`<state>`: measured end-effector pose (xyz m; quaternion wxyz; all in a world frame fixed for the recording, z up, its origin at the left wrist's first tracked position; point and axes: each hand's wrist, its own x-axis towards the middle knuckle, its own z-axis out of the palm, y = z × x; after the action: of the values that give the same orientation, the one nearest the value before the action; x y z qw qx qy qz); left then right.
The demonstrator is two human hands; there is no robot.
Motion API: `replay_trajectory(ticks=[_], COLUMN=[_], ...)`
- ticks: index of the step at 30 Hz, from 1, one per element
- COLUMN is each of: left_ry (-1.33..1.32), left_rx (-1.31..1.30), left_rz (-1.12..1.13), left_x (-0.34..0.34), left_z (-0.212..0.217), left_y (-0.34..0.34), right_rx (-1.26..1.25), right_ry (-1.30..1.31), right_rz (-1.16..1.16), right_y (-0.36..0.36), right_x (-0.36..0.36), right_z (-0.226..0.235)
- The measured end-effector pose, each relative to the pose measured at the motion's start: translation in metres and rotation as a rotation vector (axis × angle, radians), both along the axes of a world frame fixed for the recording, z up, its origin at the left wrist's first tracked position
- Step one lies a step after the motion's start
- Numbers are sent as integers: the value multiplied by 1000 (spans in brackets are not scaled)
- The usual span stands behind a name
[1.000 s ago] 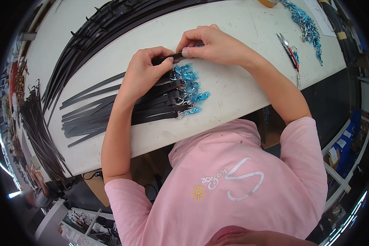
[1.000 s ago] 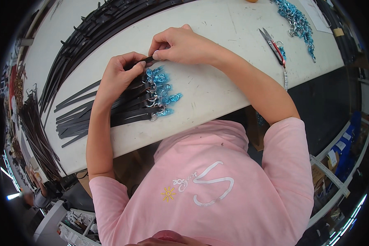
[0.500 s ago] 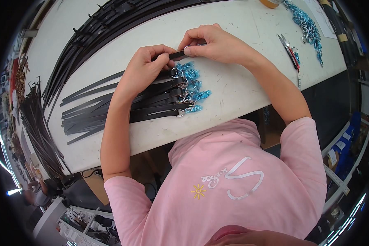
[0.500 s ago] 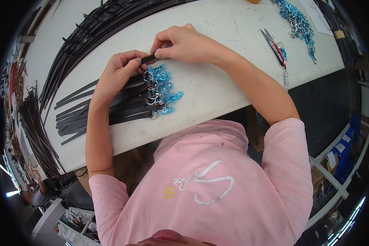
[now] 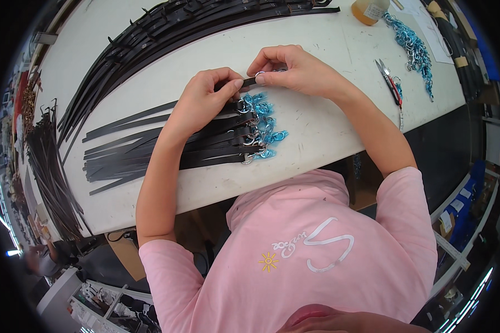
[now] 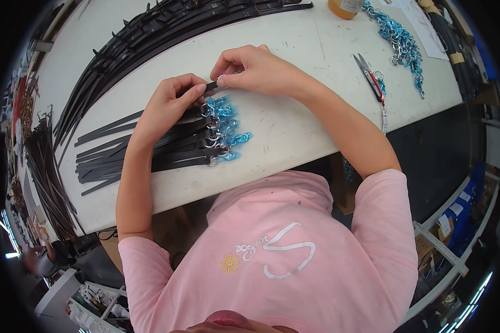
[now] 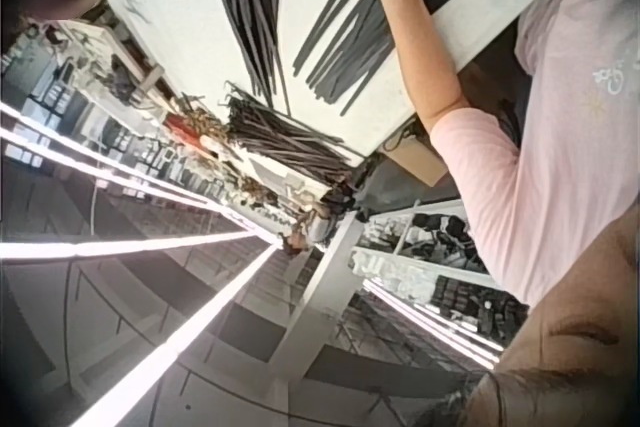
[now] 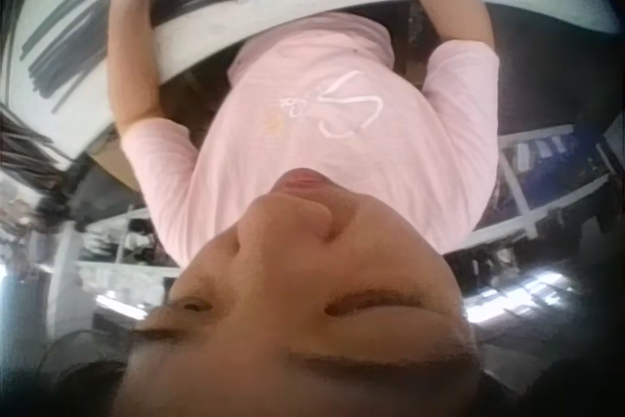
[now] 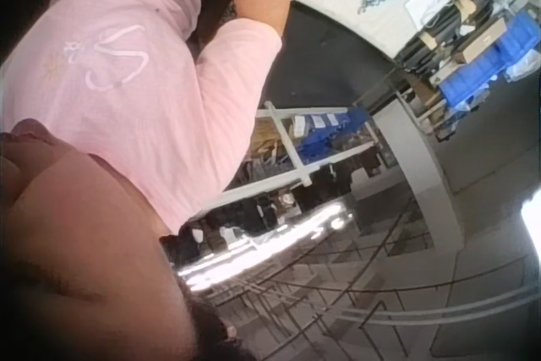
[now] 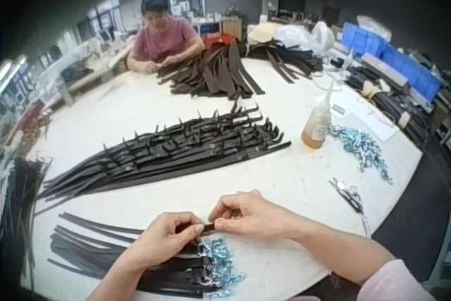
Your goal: The person assembles keychains by attaching metal rings to the ends of black leather straps. They repeatedly pick up a strap, thread a ring through the end, and place the finished item on a growing pile on the table.
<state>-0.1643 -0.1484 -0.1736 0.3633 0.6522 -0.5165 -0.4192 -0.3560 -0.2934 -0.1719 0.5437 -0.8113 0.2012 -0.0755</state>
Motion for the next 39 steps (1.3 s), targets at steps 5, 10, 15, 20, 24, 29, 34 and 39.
replay_trajectory(ticks=[5, 10, 15, 20, 24, 29, 34, 39], left_ry=[-48, -145, -137, -98, -56, -50, 208, 306], left_rx=[-78, -68, -63, -67, -30, -32, 114, 62], left_rz=[57, 93, 93, 96, 88, 73, 12, 14], left_x=[-5, -9, -9, -9, -11, -14, -4, -3], left_z=[11, 22, 21, 17, 16, 8, 11, 7], left_y=[8, 13, 12, 11, 9, 1, -3, -2], right_rx=[90, 32, 25, -1, -21, -25, -11, -13], right_ry=[-39, -70, -76, -67, -58, -80, -78, -103], right_rz=[-17, -31, -34, -37, -34, -45, -50, -11], right_y=[-2, 0, -2, -2, -1, 1, 2, 1], right_x=[-1, 0, 0, 0, 0, -2, -3, -2], right_z=[-1, 8, 5, 6, 8, 10, 8, 8])
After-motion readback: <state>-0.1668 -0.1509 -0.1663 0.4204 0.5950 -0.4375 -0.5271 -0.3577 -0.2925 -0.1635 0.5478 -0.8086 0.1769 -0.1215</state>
